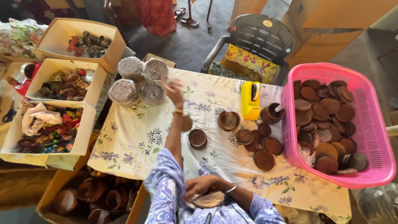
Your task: Clean and inspect circular wooden pieces and small containers at a workshop table.
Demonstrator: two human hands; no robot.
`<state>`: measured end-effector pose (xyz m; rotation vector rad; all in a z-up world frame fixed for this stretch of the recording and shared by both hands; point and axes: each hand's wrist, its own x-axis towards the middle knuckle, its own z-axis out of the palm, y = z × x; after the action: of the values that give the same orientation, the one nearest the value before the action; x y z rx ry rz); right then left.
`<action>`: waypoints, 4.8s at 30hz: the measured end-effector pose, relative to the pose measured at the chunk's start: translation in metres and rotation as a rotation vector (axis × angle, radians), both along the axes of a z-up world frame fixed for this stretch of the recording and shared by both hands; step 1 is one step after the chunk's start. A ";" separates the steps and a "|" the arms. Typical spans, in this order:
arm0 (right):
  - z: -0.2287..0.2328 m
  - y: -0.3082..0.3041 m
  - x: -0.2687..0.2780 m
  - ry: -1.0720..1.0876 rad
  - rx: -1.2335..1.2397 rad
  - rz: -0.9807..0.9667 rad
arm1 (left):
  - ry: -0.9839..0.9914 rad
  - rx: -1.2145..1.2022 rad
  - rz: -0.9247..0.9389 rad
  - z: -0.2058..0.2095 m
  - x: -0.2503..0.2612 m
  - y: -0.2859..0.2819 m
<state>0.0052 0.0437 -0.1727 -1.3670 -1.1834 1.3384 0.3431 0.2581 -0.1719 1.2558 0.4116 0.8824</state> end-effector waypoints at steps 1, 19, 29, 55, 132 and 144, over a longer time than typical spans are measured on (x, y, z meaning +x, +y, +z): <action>-0.005 -0.006 0.006 -0.003 -0.003 -0.002 | -0.003 -0.003 -0.002 0.042 -0.011 0.016; 0.106 -0.143 0.107 -0.656 -0.094 -1.436 | 0.105 1.213 -0.817 0.266 -0.278 -0.064; 0.057 -0.091 0.154 -0.475 0.265 -1.923 | 0.076 -0.224 -1.102 0.049 -0.214 -0.185; 0.022 -0.034 0.111 -1.339 -0.151 -1.273 | 0.185 -1.052 -0.939 -0.044 -0.222 -0.149; 0.008 -0.070 0.105 -0.221 -0.069 -1.535 | 0.401 -0.654 -0.851 -0.125 -0.219 -0.146; 0.004 -0.058 0.112 -0.326 -0.024 -1.661 | 0.506 -0.769 -0.838 -0.110 -0.220 -0.158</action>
<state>0.1173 -0.0145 -0.1685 -1.8361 0.0736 -0.0817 0.1227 0.1002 -0.2823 0.7746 0.4944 -0.3194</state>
